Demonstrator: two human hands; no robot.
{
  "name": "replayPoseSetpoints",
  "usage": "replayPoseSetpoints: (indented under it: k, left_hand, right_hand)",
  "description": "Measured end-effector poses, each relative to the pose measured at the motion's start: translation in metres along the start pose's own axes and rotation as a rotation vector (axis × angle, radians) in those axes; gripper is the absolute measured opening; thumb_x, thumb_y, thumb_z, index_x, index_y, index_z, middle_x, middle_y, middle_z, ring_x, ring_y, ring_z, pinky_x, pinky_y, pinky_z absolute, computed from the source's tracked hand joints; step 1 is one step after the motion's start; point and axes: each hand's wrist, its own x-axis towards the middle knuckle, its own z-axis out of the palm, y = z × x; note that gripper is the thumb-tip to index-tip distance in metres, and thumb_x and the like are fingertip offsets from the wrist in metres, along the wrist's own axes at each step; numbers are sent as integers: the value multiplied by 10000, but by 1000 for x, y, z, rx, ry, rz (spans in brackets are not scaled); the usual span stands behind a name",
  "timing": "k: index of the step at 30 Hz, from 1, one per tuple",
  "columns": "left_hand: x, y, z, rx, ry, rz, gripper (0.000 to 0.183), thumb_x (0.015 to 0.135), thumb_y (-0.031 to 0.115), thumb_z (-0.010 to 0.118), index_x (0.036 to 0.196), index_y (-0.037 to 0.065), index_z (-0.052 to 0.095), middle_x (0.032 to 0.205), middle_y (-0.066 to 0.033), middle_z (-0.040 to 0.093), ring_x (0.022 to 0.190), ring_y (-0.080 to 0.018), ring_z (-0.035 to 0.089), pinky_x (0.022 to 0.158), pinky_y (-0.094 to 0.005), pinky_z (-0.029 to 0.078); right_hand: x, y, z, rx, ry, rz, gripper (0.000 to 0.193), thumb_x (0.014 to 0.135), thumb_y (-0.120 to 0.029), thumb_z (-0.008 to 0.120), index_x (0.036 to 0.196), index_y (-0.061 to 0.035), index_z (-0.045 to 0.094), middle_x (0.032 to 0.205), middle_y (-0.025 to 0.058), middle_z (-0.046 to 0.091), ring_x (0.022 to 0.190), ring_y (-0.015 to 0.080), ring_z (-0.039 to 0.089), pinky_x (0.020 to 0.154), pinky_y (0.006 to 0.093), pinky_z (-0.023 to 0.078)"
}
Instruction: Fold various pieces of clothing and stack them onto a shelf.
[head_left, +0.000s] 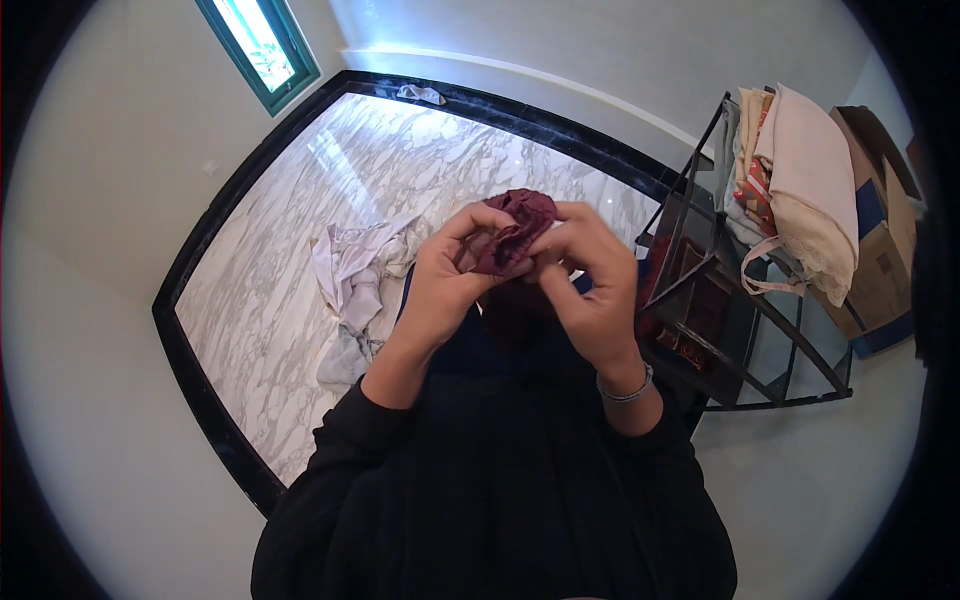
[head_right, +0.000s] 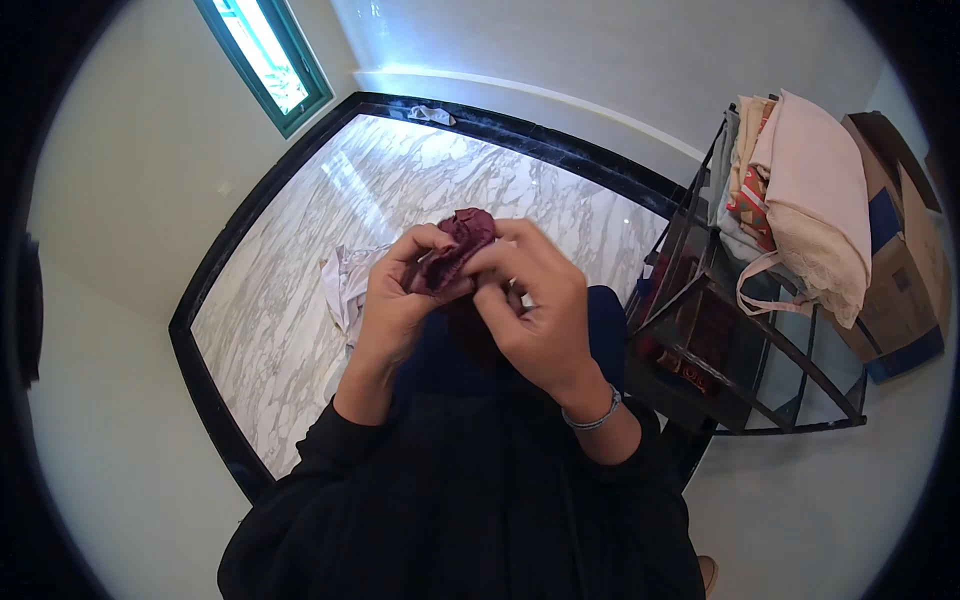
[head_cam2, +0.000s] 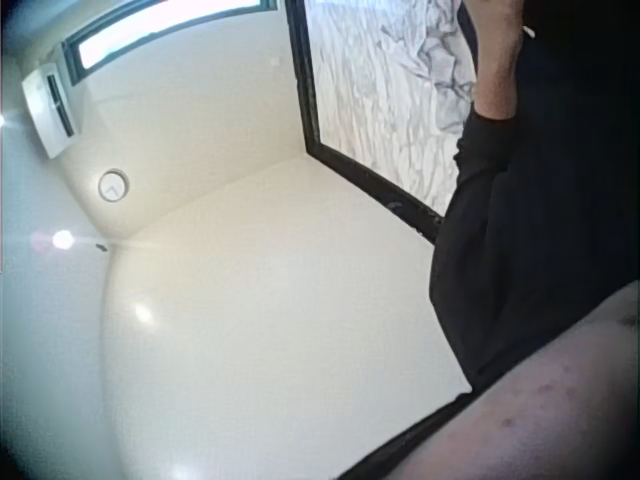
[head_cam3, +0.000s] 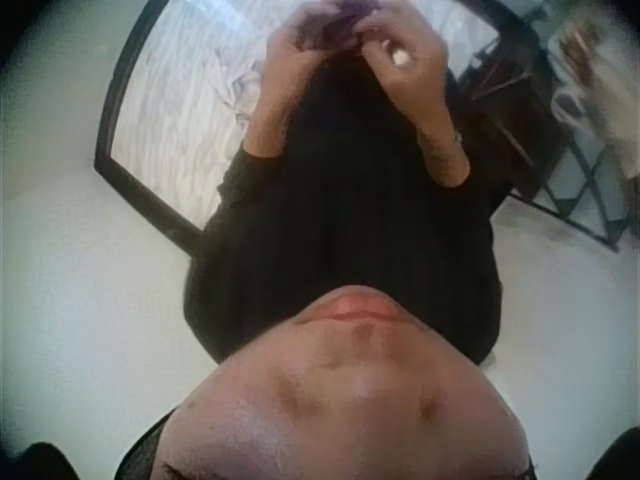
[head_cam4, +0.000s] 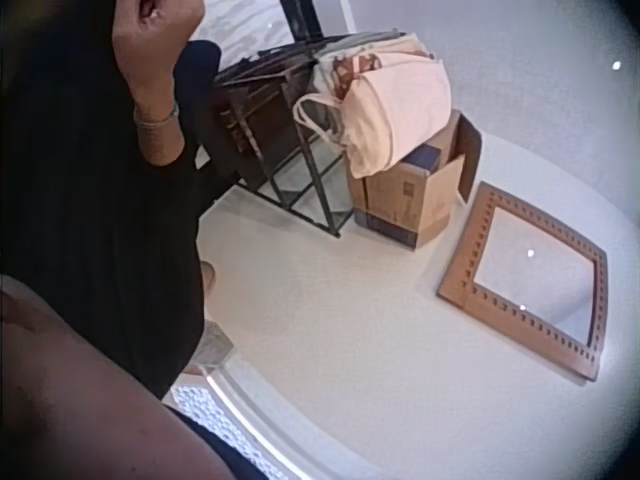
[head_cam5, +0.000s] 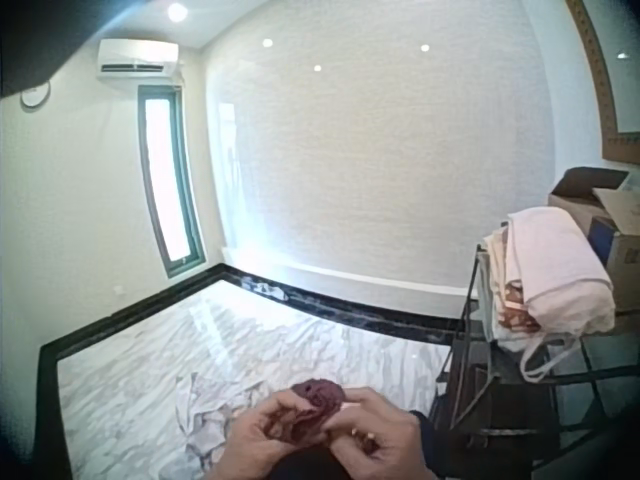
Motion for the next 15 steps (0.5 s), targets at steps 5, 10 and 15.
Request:
replayPoseSetpoints:
  k: [5, 10, 15]
  left_hand:
    - [1, 6, -2, -30, -161, 115, 265, 788, -49, 698, 973, 58, 541, 1043, -17, 587, 902, -54, 552, 816, -187, 440]
    - [-16, 19, -7, -35, -247, 15, 165, 817, 3, 691, 907, 35, 557, 852, 2, 577, 778, -33, 541, 708, -174, 419]
    - [-13, 40, -22, -65, -105, 290, 184, 792, -32, 684, 806, 44, 516, 774, -20, 528, 737, -98, 524, 658, -212, 420]
  right_hand:
    - [17, 4, -15, 34, 169, -212, 510, 666, -30, 651, 1168, -64, 572, 1175, 71, 580, 1023, 196, 555, 936, 381, 411]
    - [13, 28, -35, 89, -415, 8, 353, 630, -46, 676, 979, -92, 672, 826, 1, 647, 815, 181, 632, 1144, 469, 225]
    - [-9, 39, -61, 189, -744, 95, 150, 745, -105, 772, 854, -51, 685, 720, 26, 620, 722, 192, 596, 981, 445, 363]
